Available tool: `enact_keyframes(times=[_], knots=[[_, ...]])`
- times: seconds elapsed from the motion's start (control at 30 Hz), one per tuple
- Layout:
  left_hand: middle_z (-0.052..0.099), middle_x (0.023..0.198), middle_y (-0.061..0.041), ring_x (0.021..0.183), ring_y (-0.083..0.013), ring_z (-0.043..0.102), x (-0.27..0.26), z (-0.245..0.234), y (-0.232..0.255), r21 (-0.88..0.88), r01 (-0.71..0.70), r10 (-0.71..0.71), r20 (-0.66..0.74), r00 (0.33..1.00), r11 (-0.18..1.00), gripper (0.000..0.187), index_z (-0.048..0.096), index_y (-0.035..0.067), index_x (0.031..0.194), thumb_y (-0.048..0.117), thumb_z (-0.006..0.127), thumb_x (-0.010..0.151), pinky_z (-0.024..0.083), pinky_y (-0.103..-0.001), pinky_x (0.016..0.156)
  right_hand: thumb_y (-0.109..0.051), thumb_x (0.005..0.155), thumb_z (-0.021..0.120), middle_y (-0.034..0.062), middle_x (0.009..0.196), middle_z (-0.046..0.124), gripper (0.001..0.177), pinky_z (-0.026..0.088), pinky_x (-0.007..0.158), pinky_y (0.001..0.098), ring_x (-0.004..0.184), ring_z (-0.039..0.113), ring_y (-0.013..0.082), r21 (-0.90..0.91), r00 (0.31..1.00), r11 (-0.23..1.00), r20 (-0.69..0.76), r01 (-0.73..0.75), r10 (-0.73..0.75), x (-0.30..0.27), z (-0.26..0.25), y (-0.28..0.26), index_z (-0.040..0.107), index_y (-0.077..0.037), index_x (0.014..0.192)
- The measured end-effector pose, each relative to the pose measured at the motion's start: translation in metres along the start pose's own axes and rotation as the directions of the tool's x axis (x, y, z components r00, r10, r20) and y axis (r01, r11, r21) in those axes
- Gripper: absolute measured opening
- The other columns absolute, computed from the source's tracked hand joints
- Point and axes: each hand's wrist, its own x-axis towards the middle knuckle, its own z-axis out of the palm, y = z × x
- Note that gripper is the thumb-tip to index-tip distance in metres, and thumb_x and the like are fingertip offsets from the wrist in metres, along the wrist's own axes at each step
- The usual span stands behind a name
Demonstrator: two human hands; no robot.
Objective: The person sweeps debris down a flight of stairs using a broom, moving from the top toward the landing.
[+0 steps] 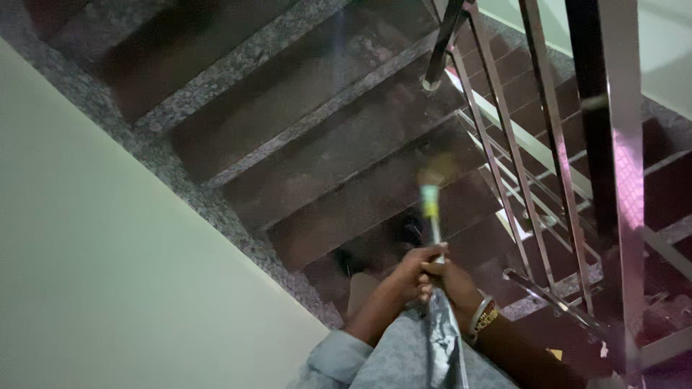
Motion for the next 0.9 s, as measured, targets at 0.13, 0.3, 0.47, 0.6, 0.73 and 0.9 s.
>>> enact_keyframes(times=[0.13, 0.3, 0.47, 0.6, 0.73, 0.9], knots=[[0.044, 0.059, 0.002, 0.039, -0.0105, 0.038, -0.029, -0.010, -0.007, -0.134, -0.109, 0.076, -0.232, 0.970, 0.985, 0.032, 0.060, 0.010, 0.092, 0.040, 0.070, 0.097, 0.039, -0.031, 0.036, -0.018, 0.092, 0.063, 0.0065, 0.073, 0.063, 0.016, 0.052, 0.047, 0.0300, 0.053, 0.059, 0.0150, -0.086, 0.962, 0.988, 0.231, -0.130, 0.147, 0.005, 0.000, -0.006, 0.059, -0.005, 0.100], [0.037, 0.057, -0.002, 0.038, -0.0152, 0.036, 0.016, -0.034, -0.029, -0.257, 0.007, -0.078, -0.265, 0.961, 0.966, 0.032, 0.056, 0.009, 0.085, 0.038, 0.068, 0.094, 0.041, -0.035, 0.040, -0.006, 0.085, 0.063, 0.0106, 0.080, 0.064, 0.017, 0.051, 0.053, 0.0325, 0.060, 0.058, 0.0183, -0.099, 0.917, 0.970, 0.319, -0.221, 0.241, 0.058, -0.050, 0.012, 0.057, 0.002, 0.099], [0.050, 0.061, 0.001, 0.047, -0.0122, 0.045, 0.113, -0.025, -0.044, -0.103, 0.029, -0.026, 0.025, 0.999, 0.994, 0.027, 0.052, 0.013, 0.086, 0.034, 0.060, 0.099, 0.041, -0.028, 0.047, -0.011, 0.086, 0.060, 0.0103, 0.073, 0.061, 0.013, 0.042, 0.043, 0.0316, 0.050, 0.048, 0.0158, 0.113, 0.947, 0.948, 0.160, -0.297, 0.278, 0.086, -0.132, -0.007, 0.055, -0.004, 0.095], [0.051, 0.058, -0.004, 0.043, -0.0131, 0.043, 0.161, 0.006, -0.045, -0.066, -0.030, 0.051, 0.345, 0.937, 0.997, 0.046, 0.052, 0.007, 0.077, 0.044, 0.054, 0.104, 0.034, -0.029, 0.040, -0.008, 0.085, 0.057, 0.0034, 0.068, 0.055, 0.010, 0.036, 0.036, 0.0242, 0.046, 0.045, 0.0106, 0.205, 0.999, 0.978, -0.009, -0.032, 0.035, 0.045, -0.128, -0.019, 0.052, -0.011, 0.093], [0.044, 0.055, 0.001, 0.043, -0.0112, 0.039, 0.157, 0.023, -0.026, 0.029, -0.091, 0.075, 0.349, 0.934, 0.995, 0.031, 0.052, 0.016, 0.078, 0.031, 0.052, 0.104, 0.034, -0.030, 0.043, -0.008, 0.084, 0.057, 0.0010, 0.065, 0.049, 0.010, 0.035, 0.035, 0.0257, 0.044, 0.043, 0.0110, 0.216, 0.997, 0.976, -0.074, 0.025, -0.009, 0.019, -0.075, -0.034, 0.049, -0.011, 0.089], [0.038, 0.046, 0.007, 0.033, -0.0075, 0.033, 0.094, -0.009, -0.008, 0.078, -0.112, 0.078, 0.347, 0.935, 0.991, 0.039, 0.049, 0.017, 0.070, 0.037, 0.054, 0.103, 0.029, -0.030, 0.032, -0.006, 0.087, 0.060, 0.0063, 0.075, 0.050, 0.011, 0.046, 0.046, 0.0299, 0.052, 0.049, 0.0150, 0.017, 0.994, 1.000, -0.112, -0.016, 0.017, 0.008, -0.024, -0.027, 0.051, -0.005, 0.094]])
